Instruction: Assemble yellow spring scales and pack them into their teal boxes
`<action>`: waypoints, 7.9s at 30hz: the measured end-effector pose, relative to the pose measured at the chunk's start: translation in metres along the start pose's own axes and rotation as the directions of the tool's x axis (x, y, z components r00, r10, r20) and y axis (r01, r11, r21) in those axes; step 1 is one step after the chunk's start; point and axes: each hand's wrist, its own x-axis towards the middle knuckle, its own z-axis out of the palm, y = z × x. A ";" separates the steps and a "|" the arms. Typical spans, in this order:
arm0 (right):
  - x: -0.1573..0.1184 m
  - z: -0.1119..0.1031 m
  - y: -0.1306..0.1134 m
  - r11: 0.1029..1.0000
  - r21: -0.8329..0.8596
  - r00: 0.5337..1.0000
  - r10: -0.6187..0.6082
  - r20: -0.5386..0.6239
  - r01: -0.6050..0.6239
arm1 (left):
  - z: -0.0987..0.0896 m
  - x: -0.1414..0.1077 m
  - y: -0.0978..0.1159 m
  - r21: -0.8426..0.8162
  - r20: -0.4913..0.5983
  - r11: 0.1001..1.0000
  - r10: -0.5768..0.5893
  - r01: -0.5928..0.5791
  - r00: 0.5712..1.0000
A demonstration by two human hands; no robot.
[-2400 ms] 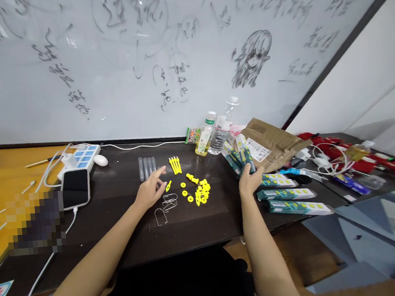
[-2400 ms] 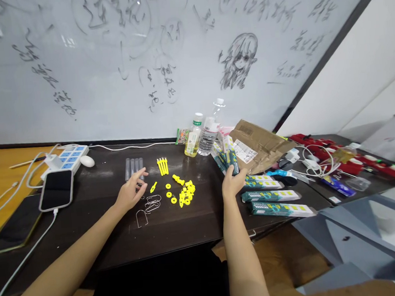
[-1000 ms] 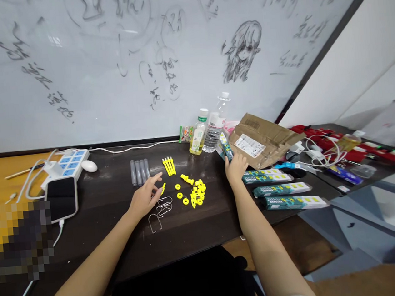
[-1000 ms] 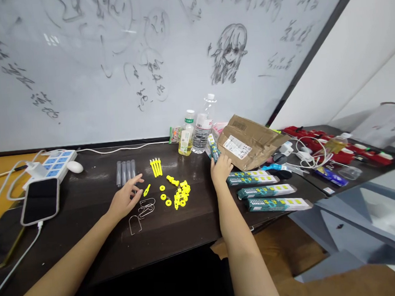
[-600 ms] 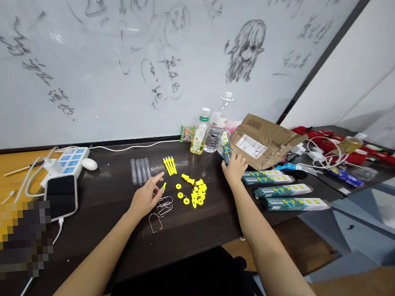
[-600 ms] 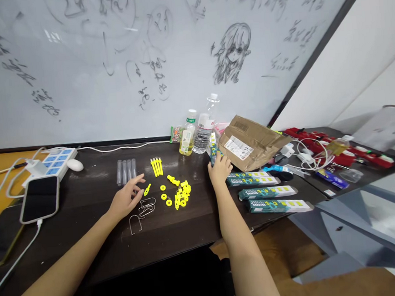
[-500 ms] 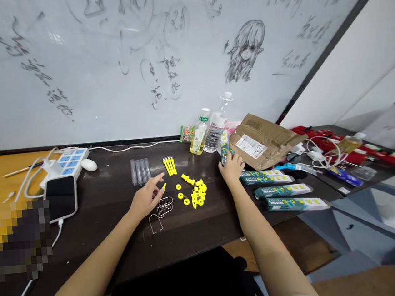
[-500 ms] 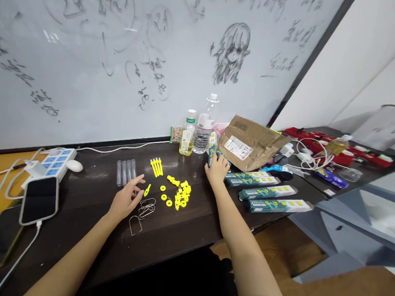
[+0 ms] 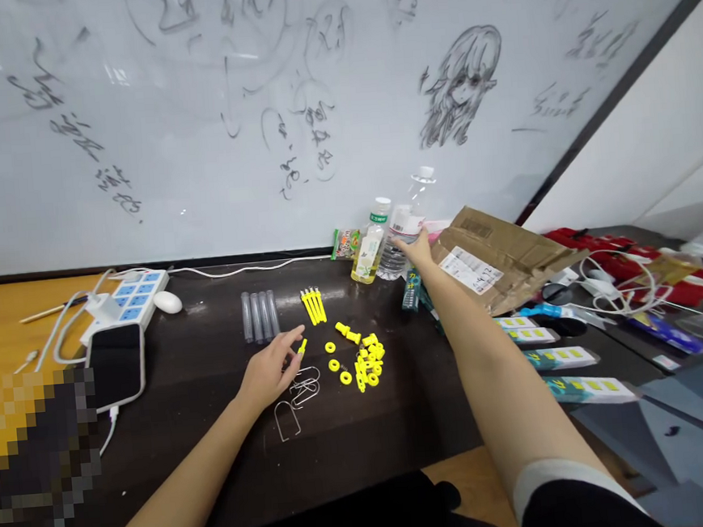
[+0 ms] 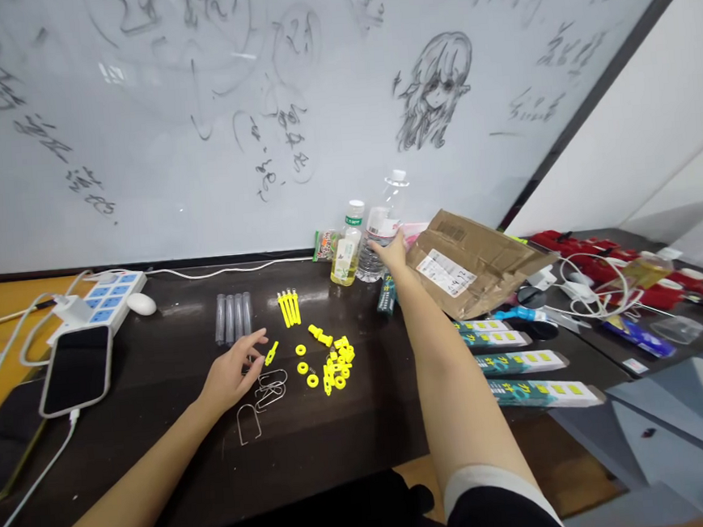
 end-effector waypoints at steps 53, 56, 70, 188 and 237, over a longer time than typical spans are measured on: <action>-0.127 -0.045 -0.007 0.496 -0.801 0.896 0.096 0.434 0.335 | 0.005 0.000 0.004 0.068 0.110 0.998 0.008 -0.016 0.994; -0.127 -0.047 -0.007 0.501 -0.807 0.906 0.095 0.411 0.314 | 0.005 -0.001 0.004 0.077 0.114 0.997 0.018 -0.027 0.993; -0.235 -0.026 -0.116 0.781 -0.085 0.733 -0.536 0.418 0.619 | 0.002 0.002 -0.021 0.081 -0.187 0.953 -0.273 0.292 0.944; -0.248 -0.045 -0.103 0.888 0.188 0.446 -0.382 0.809 0.420 | -0.002 0.006 0.000 0.031 0.105 0.993 -0.118 0.115 0.988; -0.284 -0.007 -0.108 0.666 0.674 0.560 -0.441 0.701 -0.319 | 0.000 0.005 0.009 0.285 0.225 0.951 -0.186 0.118 0.957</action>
